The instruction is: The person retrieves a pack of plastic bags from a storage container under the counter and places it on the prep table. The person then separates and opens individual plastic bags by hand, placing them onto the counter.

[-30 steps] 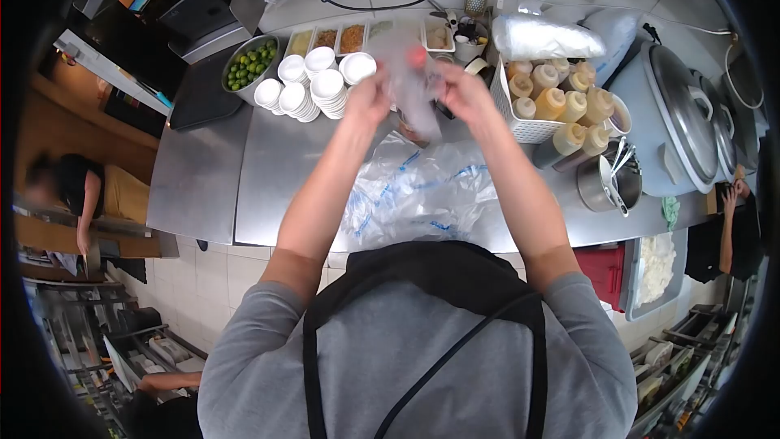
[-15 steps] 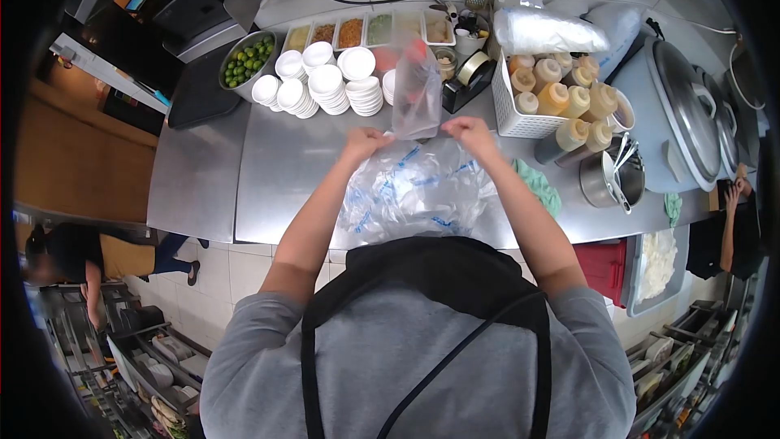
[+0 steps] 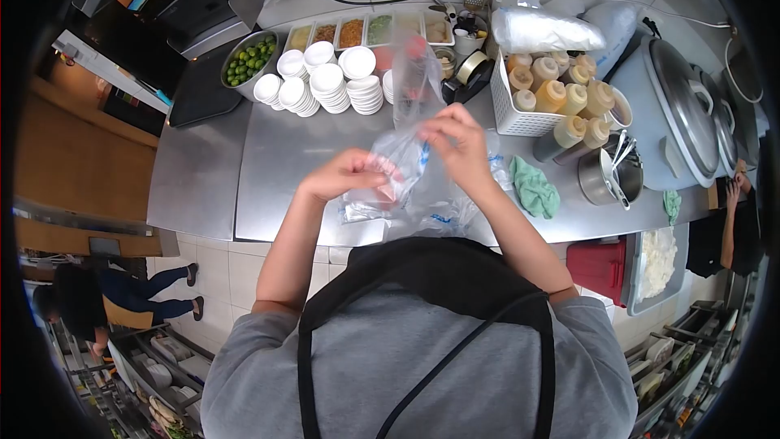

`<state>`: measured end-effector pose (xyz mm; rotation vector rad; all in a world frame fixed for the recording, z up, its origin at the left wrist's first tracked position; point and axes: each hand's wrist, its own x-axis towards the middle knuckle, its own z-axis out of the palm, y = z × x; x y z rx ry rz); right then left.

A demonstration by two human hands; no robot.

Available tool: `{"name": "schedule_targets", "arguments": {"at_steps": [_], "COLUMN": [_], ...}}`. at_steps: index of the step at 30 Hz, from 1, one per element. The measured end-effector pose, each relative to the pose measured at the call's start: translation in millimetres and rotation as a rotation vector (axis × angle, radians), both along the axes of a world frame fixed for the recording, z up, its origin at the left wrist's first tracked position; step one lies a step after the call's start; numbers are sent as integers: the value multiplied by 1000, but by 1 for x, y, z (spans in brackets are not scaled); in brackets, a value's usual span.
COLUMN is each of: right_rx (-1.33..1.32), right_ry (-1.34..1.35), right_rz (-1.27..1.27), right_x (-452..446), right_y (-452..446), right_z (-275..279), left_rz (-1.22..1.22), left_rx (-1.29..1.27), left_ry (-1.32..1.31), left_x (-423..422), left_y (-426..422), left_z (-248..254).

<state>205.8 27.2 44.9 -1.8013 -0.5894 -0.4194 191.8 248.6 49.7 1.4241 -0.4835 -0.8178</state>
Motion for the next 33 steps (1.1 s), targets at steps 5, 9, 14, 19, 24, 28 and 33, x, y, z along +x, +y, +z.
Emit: {"name": "schedule_targets", "arguments": {"at_steps": [5,9,14,19,24,28,33], "right_rx": [307,382,1165,885,1001,745,240], "right_ry": [279,323,729,683,997,1060,695], "right_rz": [69,100,599,517,207,18,-182], "right_x": [-17,-22,11,86,108,113,58], "right_y": [4,12,-20,-19,-7,-21,-57], "right_z": [32,45,63,32,-97,-202,-148], "left_rz": [452,460,781,764,1119,1072,1023], "left_rx": [-382,-658,-881,-654,-456,-362,-261], "left_ry": [80,-157,346,40,363,502,349], "left_x": [1,-23,32,94,128,100,97], "left_y": [-23,-68,-52,-42,-59,-53,-20], "left_z": [-7,10,53,-5,-139,-173,-178]}}
